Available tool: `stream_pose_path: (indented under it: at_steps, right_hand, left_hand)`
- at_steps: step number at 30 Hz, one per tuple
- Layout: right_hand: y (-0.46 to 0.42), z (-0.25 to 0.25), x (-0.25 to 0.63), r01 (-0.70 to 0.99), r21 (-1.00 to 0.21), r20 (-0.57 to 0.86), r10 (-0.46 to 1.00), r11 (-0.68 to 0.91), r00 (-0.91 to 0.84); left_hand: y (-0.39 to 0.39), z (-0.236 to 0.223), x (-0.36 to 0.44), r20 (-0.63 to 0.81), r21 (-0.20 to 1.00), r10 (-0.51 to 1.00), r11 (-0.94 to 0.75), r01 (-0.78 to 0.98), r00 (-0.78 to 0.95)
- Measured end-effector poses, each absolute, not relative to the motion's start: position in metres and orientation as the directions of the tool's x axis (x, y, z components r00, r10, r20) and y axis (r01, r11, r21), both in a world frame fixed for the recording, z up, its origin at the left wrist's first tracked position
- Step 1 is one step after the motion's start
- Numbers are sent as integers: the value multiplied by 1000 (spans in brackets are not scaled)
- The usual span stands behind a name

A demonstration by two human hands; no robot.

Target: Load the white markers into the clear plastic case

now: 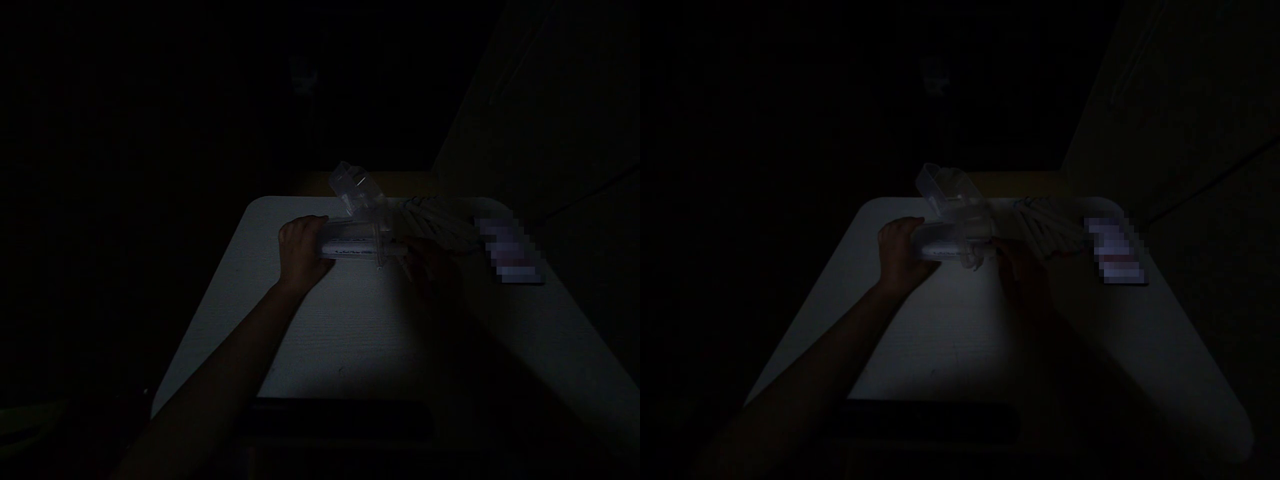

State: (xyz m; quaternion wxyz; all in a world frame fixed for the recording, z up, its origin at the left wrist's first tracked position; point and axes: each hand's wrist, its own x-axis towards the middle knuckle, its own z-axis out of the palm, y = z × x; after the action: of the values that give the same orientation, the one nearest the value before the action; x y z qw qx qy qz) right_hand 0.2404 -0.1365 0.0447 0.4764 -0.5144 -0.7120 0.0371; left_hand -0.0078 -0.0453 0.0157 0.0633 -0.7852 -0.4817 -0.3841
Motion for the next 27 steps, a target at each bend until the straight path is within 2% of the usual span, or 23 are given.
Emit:
stream_pose_path:
  at_steps: [4,12,16,21,27]
  right_hand:
    - [-136,45,239,681,-503,692,720,532,-52]
    - [-132,37,239,701,-460,708,702,545,-81]
    - [-129,31,240,694,-399,749,649,599,-129]
    - [-129,28,241,727,-361,714,674,584,-188]
    - [-131,22,241,693,-375,705,675,615,-218]
  left_hand:
    - [-46,16,-8,673,253,693,-544,800,258]
    - [-46,14,-8,670,265,694,-553,790,262]
    - [-46,14,-8,689,236,670,-568,788,277]
    - [-47,15,-9,715,176,633,-574,800,297]
    - [-46,15,-9,705,168,642,-564,809,301]
